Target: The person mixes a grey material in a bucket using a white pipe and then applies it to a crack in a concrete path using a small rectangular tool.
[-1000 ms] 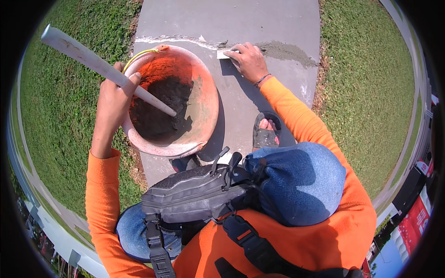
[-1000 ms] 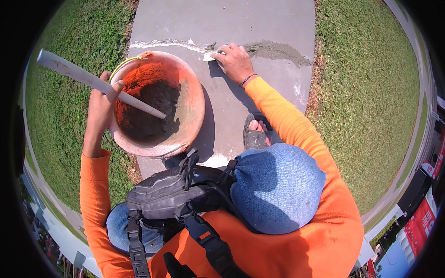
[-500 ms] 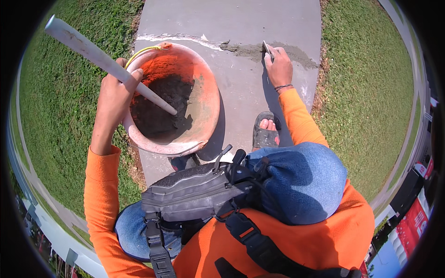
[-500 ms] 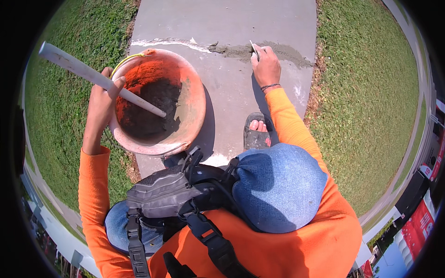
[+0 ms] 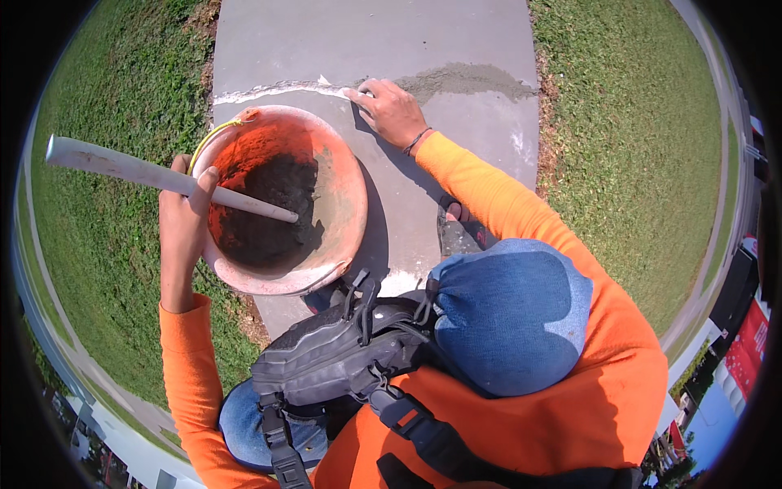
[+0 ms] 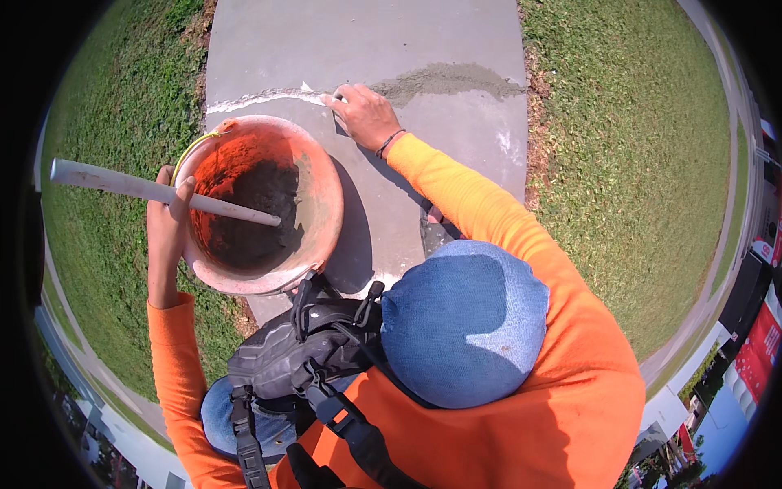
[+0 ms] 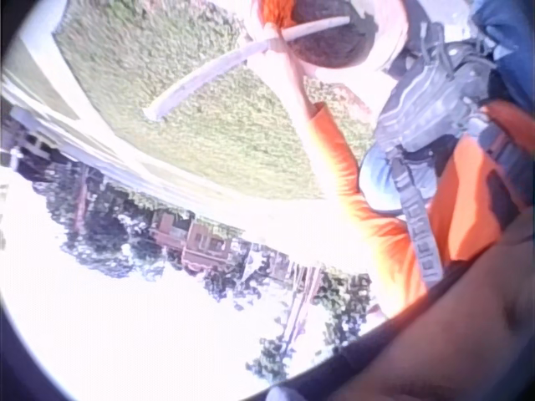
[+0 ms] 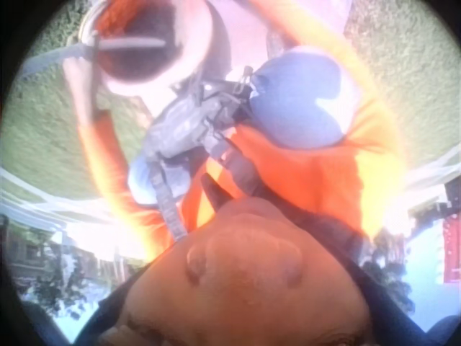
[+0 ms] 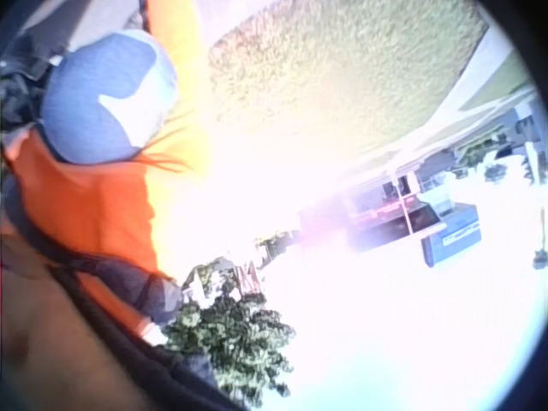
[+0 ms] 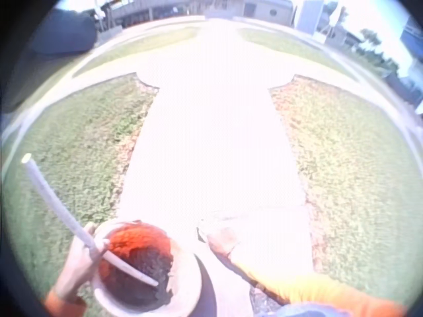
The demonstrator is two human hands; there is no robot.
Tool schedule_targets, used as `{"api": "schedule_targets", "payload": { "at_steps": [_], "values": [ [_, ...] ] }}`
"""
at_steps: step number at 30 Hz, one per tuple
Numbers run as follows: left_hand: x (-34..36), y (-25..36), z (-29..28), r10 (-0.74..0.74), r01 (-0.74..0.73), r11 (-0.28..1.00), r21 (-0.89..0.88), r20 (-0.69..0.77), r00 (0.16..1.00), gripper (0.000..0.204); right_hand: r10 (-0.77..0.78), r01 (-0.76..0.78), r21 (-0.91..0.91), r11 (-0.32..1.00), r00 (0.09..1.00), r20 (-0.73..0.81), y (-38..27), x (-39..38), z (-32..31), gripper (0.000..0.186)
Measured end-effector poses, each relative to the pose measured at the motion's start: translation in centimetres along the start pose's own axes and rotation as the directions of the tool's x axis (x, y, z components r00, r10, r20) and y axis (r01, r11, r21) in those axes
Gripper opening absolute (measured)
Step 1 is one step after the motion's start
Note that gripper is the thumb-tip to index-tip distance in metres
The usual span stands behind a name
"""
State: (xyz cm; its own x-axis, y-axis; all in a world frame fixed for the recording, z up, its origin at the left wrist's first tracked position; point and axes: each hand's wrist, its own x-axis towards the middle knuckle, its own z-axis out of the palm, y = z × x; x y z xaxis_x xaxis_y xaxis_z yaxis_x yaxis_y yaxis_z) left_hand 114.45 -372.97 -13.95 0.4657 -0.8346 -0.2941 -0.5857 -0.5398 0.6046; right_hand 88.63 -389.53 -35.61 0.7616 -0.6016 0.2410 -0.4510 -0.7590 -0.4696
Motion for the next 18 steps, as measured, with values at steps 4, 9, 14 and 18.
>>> {"api": "schedule_targets", "payload": {
  "at_steps": [4, 9, 14, 18],
  "values": [
    [0.6, 0.8, 0.5, 0.058, -0.057, 0.998, 0.019, -0.025, 0.998, 0.036, 0.253, -0.220, 0.204, 0.954, 0.955, -0.154, 3.2, 0.2, -3.7, 0.033],
    [0.5, 1.3, 0.3, 0.001, -0.001, 1.000, 0.021, 0.005, 1.000, 0.029, 0.516, -0.448, 0.466, 0.763, 0.856, -0.023, 5.8, 1.4, -3.4, 0.028],
    [0.5, 1.9, 0.4, -0.012, 0.012, 1.000, -0.009, 0.014, 1.000, 0.028, 0.448, -0.518, 0.509, 0.687, 0.854, 0.265, 6.6, 2.1, -1.6, 0.031],
    [0.4, 1.5, 0.2, -0.006, 0.006, 1.000, 0.007, 0.016, 1.000, 0.029, 0.487, -0.539, 0.301, 0.787, 0.841, 0.235, 7.2, 2.7, -1.0, 0.031]
  ]
}}
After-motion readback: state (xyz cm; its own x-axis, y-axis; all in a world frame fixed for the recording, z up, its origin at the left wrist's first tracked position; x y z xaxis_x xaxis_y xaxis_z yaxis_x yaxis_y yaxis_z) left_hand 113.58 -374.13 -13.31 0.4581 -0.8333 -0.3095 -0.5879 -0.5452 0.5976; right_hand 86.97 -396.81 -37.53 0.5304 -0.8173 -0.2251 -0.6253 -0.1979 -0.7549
